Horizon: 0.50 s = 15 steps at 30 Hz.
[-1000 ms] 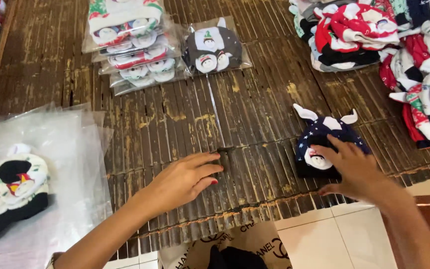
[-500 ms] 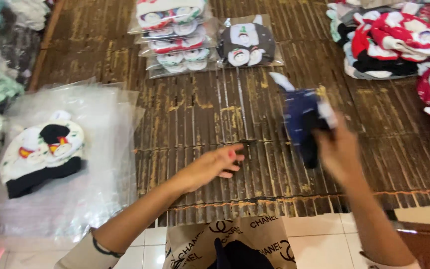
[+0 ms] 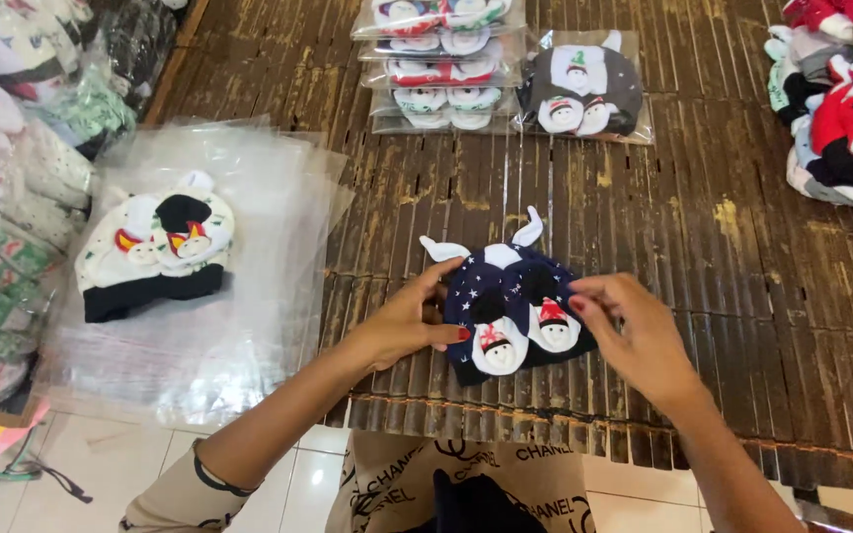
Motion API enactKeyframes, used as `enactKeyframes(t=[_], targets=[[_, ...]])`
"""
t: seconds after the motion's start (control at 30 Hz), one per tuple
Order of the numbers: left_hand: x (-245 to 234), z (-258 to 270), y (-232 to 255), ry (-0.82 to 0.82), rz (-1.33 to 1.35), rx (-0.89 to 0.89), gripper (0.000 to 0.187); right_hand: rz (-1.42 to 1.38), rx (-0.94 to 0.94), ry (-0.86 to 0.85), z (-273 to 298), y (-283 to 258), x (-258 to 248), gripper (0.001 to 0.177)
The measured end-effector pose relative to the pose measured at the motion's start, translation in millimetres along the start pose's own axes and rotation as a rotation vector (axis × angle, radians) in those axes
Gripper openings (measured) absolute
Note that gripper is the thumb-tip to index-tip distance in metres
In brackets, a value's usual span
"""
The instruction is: Packaging baby hats and booties into plastic bags
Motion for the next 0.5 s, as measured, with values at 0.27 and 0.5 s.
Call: enactKeyframes(t=[0.27, 0.5], targets=[[21, 34, 72, -0.015, -0.957, 0.204, 0.082, 0.131, -0.067, 0.036, 15, -37, 10, 0.023], [37, 32, 89, 0.09, -1.003, 0.702, 0.024, -0.261, 0.051, 0.23, 14, -21, -28, 0.024]])
Point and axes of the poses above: each hand's wrist, its own z-axis away from the middle knuckle, its own x-axis out of the palm, y = z × x, the point moved 10 cm from there along -z, towards the middle knuckle, and after that the axes turned 9 degrees about z, right-handed, at the moved point
